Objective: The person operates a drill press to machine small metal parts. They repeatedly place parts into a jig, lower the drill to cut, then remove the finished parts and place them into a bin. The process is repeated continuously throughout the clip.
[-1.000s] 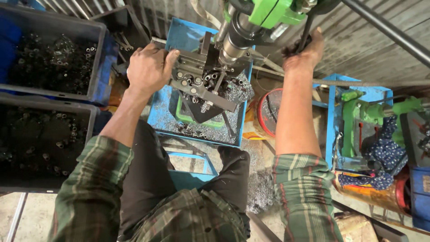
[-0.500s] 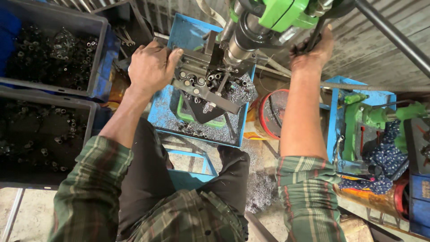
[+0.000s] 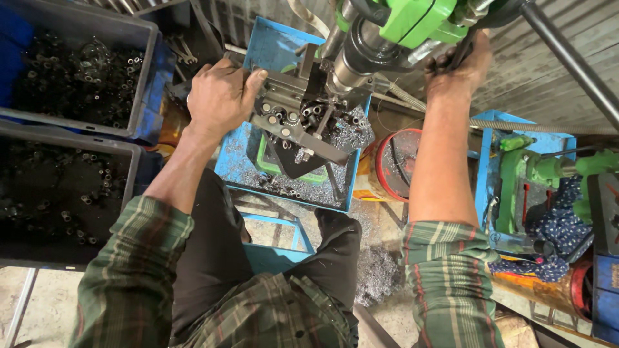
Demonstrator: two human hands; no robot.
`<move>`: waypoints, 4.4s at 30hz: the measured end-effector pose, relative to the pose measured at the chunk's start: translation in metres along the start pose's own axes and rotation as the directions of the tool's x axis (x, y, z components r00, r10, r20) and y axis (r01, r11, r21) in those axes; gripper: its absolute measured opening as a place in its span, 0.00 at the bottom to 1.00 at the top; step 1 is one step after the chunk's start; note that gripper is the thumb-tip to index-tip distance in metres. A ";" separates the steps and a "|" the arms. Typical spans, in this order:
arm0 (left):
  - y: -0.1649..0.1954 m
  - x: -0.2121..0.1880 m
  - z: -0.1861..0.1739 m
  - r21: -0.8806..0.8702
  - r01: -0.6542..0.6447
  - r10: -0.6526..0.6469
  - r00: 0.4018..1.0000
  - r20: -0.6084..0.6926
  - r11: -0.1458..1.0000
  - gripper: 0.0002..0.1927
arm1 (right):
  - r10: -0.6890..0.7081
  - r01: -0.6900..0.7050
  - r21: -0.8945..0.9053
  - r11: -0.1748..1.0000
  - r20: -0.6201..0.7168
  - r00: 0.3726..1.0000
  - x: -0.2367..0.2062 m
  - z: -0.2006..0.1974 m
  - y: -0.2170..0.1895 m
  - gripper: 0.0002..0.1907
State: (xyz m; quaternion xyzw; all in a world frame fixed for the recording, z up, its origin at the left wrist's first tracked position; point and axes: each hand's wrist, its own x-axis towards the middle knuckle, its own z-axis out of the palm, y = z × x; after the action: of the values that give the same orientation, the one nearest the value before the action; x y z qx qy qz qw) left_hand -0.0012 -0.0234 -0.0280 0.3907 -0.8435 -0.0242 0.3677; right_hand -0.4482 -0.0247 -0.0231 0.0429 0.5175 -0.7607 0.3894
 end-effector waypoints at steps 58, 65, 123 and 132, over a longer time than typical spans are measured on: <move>0.103 -0.210 -0.004 -0.418 0.783 -0.171 0.384 0.907 -0.461 0.26 | 0.281 0.228 -0.629 0.743 0.603 0.746 -0.248 -0.180 0.143 0.10; 0.105 -0.246 0.014 -0.287 0.847 -0.255 0.187 0.949 -0.448 0.21 | 0.301 0.339 -0.747 0.572 0.576 0.760 -0.272 -0.183 0.167 0.11; 0.079 -0.088 -0.065 0.260 0.431 -0.476 0.868 0.143 0.864 0.32 | 0.379 -0.381 -0.071 0.922 0.370 0.848 -0.133 -0.052 0.173 0.10; 0.026 -0.066 -0.073 0.222 0.267 -0.288 0.956 0.064 0.938 0.31 | 0.312 -0.315 -0.079 0.946 0.486 0.816 -0.174 -0.041 0.148 0.14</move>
State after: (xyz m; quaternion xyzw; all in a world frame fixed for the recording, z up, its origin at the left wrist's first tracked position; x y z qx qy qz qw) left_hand 0.0570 0.0574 -0.0060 0.5410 -0.7944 -0.0049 0.2762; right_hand -0.2478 0.0808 -0.0720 -0.0666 0.3849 -0.6733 0.6278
